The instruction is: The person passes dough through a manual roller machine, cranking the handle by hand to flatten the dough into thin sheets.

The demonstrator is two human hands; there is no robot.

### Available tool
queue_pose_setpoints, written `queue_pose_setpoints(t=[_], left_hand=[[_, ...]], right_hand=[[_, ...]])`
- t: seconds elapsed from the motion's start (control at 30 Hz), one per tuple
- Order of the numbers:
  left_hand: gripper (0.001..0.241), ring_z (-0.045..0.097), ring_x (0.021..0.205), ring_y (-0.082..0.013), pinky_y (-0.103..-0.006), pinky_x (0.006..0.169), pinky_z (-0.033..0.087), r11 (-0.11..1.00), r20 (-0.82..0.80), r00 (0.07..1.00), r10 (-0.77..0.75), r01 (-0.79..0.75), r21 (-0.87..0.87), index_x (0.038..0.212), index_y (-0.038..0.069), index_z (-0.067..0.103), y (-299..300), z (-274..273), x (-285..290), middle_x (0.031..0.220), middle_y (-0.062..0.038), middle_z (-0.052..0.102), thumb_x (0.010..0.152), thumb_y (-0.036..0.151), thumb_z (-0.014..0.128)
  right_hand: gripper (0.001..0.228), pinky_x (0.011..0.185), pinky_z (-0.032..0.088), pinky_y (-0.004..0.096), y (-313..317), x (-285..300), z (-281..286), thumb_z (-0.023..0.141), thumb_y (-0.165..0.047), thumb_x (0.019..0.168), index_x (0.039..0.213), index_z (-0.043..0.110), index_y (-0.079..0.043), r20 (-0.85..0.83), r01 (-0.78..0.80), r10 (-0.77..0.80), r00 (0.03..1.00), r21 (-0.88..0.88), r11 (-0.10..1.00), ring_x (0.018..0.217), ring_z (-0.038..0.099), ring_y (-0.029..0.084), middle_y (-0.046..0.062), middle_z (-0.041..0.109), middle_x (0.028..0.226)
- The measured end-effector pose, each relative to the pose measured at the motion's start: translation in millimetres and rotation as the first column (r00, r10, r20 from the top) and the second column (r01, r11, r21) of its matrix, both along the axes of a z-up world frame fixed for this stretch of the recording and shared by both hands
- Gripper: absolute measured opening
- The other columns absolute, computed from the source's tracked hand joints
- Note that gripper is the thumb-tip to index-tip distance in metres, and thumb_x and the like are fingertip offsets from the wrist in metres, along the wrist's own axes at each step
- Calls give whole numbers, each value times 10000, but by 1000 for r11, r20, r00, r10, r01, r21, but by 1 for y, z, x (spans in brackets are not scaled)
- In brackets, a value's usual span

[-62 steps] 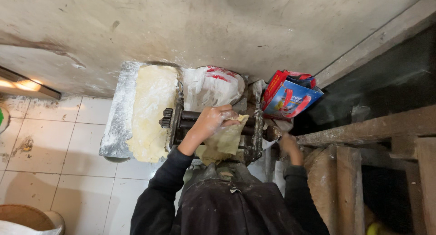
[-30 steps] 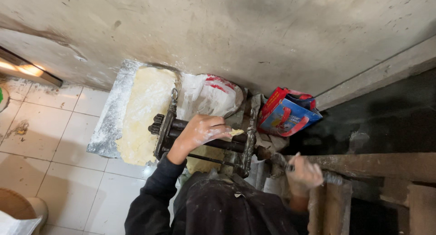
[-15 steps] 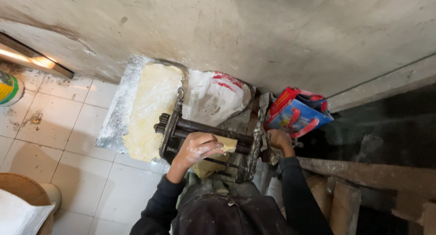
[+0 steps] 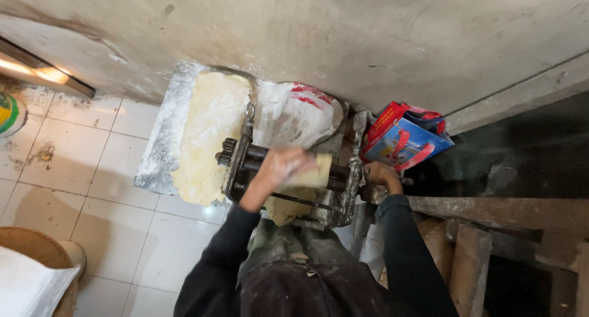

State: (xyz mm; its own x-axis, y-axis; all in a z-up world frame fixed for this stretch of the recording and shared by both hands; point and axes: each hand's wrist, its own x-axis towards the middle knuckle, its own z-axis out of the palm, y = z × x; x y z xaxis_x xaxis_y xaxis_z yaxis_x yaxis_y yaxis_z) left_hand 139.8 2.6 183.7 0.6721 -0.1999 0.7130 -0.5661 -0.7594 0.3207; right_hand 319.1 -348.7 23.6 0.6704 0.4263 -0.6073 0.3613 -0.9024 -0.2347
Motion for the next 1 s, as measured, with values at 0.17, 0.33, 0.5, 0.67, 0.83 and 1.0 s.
queue_pose_setpoints(t=[0.17,0.33,0.5,0.67,0.83,1.0], left_hand=[[190,648,744,-181,-353,611,520,984,-31,984,178,-179,-17,1000,181,657,1,18,62,875,-2,602,912,252,810],[445,654,937,-294,-478,804,519,966,-114,960,256,-249,66,1173,132,661,-7,18,58,996,-77,648,769,269,788],[366,651,1087,-361,-471,903,520,976,-115,977,178,-190,-106,1257,71,611,-18,4,6,1185,-128,670,914,123,728],[188,726,926,-205,-374,896,636,639,-539,439,-719,113,-761,1007,92,708,-57,-65,-100,994,-65,736,992,82,521],[179,698,976,-255,-462,996,565,212,-337,415,-845,-318,-924,1089,11,629,-80,-147,-119,1015,-134,714,1030,149,532],[309,648,1148,-242,-394,1034,512,-530,-26,744,-667,-499,-686,1224,96,594,-97,-197,-57,1184,-72,706,928,169,640]], right_hand=[[349,945,541,471,6,-2,5,711,-394,826,1110,763,-198,-45,-14,13,999,-13,1000,1099,693,386,181,736,1151],[386,955,541,467,2,-4,8,752,-421,806,1143,766,-234,-47,7,-7,999,-9,1000,1116,693,379,172,732,1177],[420,980,532,460,1,-6,6,781,-467,801,1169,766,-266,-39,-1,1,999,3,1000,1135,687,373,168,731,1195],[358,994,517,469,1,-1,2,677,-391,864,1194,763,-282,-17,-3,2,1000,-30,1000,1155,670,373,142,716,1234],[273,915,536,485,-2,1,0,637,-378,902,1096,770,-238,51,-4,6,999,-43,999,1059,692,371,138,729,1114],[253,836,554,501,-6,-19,-11,597,-364,939,998,777,-195,267,-41,46,963,-24,999,964,715,369,135,743,993]])
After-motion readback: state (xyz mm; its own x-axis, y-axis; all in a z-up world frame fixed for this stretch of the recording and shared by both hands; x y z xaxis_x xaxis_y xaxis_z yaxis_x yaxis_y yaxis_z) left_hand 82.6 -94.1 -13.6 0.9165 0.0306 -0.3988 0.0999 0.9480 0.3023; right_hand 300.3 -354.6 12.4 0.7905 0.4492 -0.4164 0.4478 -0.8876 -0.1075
